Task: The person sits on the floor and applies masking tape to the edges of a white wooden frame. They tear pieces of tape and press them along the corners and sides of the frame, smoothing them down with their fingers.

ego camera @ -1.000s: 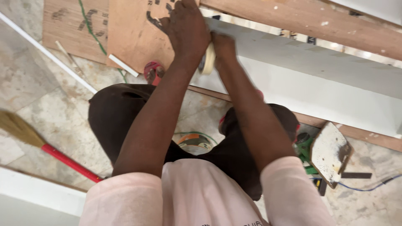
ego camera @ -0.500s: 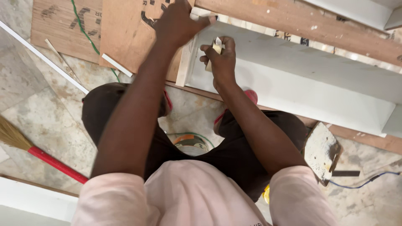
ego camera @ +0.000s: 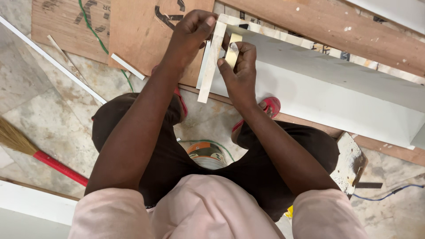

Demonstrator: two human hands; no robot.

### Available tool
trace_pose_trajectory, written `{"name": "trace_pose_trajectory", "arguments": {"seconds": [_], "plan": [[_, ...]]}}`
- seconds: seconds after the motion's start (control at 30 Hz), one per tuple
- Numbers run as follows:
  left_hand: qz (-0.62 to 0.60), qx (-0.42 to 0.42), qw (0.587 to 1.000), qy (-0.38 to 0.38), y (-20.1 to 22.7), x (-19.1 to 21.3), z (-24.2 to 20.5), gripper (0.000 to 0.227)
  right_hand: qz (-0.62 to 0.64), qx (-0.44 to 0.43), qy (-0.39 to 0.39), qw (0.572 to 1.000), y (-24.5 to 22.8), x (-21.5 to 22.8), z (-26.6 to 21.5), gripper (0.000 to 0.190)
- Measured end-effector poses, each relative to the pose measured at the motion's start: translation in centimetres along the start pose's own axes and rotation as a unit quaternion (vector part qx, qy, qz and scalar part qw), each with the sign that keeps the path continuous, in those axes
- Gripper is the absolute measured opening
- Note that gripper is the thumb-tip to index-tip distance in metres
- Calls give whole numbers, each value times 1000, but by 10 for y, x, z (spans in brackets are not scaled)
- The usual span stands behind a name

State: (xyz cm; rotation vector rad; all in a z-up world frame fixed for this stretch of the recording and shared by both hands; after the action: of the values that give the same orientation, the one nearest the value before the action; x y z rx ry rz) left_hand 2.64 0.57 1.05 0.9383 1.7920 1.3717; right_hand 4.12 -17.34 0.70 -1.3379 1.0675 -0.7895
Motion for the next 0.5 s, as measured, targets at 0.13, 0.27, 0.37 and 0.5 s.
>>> {"name": "trace_pose_trajectory", "arguments": {"seconds": [0.13,0.27,0.37,0.5], "plan": [[-58,1,998,-23,-5,-2,2,30,-77,-17,-5,997,14,-1,-2,38],[-31,41,999,6,-7,1,4,31,-173,25,-3,985,12,3,-3,39],[-32,61,997,21,-15,2,0,31,-78,55,2,995,2,8,2,40],[-126,52,990,20,-24,-1,0,30,59,-6,7,998,-16,11,12,48]]}}
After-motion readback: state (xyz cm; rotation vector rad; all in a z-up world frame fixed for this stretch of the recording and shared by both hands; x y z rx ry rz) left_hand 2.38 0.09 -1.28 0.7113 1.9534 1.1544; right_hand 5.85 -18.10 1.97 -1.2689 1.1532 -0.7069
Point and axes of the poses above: each hand's wrist, its own z-axis towards the middle knuckle, its own x-axis out of the back of the hand, y = z × x, the point moved 4 cm from there along z, towards the middle knuckle, and after that the axes turned 11 degrees about y, right-handed, at the moved point
